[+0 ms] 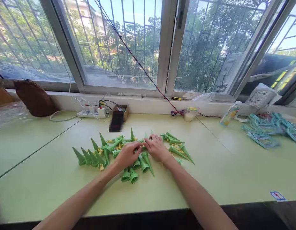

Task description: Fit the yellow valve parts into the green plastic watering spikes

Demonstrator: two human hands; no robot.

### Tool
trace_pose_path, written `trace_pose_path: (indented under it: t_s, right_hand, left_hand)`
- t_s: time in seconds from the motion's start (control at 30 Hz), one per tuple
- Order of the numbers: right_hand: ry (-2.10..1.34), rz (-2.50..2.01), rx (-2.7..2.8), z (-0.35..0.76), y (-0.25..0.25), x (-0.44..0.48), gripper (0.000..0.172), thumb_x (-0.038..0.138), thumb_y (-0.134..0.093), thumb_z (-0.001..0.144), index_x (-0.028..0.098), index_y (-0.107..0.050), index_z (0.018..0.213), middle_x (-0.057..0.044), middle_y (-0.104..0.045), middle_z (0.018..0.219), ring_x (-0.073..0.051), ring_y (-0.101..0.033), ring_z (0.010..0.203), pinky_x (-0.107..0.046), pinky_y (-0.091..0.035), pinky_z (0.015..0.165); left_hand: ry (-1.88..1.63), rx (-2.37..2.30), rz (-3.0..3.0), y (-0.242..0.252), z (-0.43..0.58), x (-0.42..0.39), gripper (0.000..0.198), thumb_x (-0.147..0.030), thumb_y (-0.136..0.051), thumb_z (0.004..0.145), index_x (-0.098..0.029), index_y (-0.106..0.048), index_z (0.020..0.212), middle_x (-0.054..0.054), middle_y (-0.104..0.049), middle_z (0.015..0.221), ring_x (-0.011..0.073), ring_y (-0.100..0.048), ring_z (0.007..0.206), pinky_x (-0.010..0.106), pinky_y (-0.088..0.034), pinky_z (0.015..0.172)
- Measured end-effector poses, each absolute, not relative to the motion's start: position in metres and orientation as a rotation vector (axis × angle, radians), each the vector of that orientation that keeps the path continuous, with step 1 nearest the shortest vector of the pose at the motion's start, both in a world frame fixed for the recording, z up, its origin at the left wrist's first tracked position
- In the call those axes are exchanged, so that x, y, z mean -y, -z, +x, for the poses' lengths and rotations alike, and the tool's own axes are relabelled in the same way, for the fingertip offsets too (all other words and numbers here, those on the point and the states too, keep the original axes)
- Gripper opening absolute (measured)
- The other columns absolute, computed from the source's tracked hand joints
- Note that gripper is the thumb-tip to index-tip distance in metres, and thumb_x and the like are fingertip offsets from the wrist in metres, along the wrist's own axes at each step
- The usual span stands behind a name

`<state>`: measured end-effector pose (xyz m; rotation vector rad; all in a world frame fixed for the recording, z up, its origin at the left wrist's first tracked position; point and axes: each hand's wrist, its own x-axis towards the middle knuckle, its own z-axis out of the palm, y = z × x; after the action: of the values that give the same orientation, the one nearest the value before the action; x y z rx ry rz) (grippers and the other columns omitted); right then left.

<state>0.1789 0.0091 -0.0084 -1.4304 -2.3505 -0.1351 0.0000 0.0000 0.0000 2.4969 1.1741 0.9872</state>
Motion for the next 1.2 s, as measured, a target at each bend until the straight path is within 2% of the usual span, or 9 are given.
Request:
trace_pose_path:
  t_s: [0.23,0.57,0.77,1.03,1.2]
  right_hand:
    - [0.107,-1.481,2.372,0.177,0.013,-0.012,0.035,0.039,-0.035,0.103,0.027,-0.06,0.125,-0.013,-0.058,0.111,-0.026,-0.051,0.104,-0.038,-0.038,0.089]
    - [0.064,-1.438,2.255,0.178,0.018,-0.016,0.023,0.031,-0.046,0.101,0.018,-0.063,0.111,-0.009,-0.06,0.095,-0.023,-0.053,0.094,-0.032,-0.04,0.087]
    - [0.1,-1.447,2.279,0.176,0.021,-0.014,0.024,0.033,-0.042,0.102,0.02,-0.061,0.111,-0.008,-0.056,0.093,-0.022,-0.052,0.089,-0.033,-0.04,0.084]
    - [0.094,-1.47,2.295,0.171,0.021,-0.009,0.025,0.03,-0.04,0.102,0.02,-0.062,0.099,-0.007,-0.053,0.088,-0.022,-0.051,0.086,-0.033,-0.041,0.082]
    - [0.025,-1.374,2.155,0.173,0.017,-0.009,0.025,0.031,-0.04,0.103,0.021,-0.062,0.105,-0.007,-0.053,0.089,-0.022,-0.052,0.089,-0.034,-0.043,0.084]
  left_hand:
    - [-1.043,-1.129,2.501,0.003,0.0,0.0,0.021,-0.011,-0.053,0.088,-0.018,-0.071,0.098,0.001,-0.069,0.074,0.0139,-0.06,0.063,0.024,-0.046,0.064]
    - [-1.102,-1.128,2.526,0.007,-0.001,-0.003,0.014,-0.013,-0.053,0.089,-0.017,-0.066,0.086,0.001,-0.066,0.072,0.0128,-0.057,0.062,0.023,-0.042,0.062]
    - [-1.07,-1.119,2.522,0.007,0.0,-0.002,0.014,-0.012,-0.053,0.088,-0.017,-0.066,0.086,0.001,-0.066,0.073,0.0134,-0.058,0.064,0.024,-0.043,0.063]
    - [-1.082,-1.102,2.505,0.006,0.001,-0.001,0.015,-0.012,-0.054,0.088,-0.018,-0.067,0.09,0.001,-0.068,0.074,0.0135,-0.059,0.064,0.024,-0.045,0.064]
    - [-1.12,-1.117,2.47,0.006,0.001,-0.001,0.015,-0.015,-0.051,0.09,-0.018,-0.065,0.088,0.002,-0.066,0.077,0.0137,-0.058,0.066,0.025,-0.044,0.065]
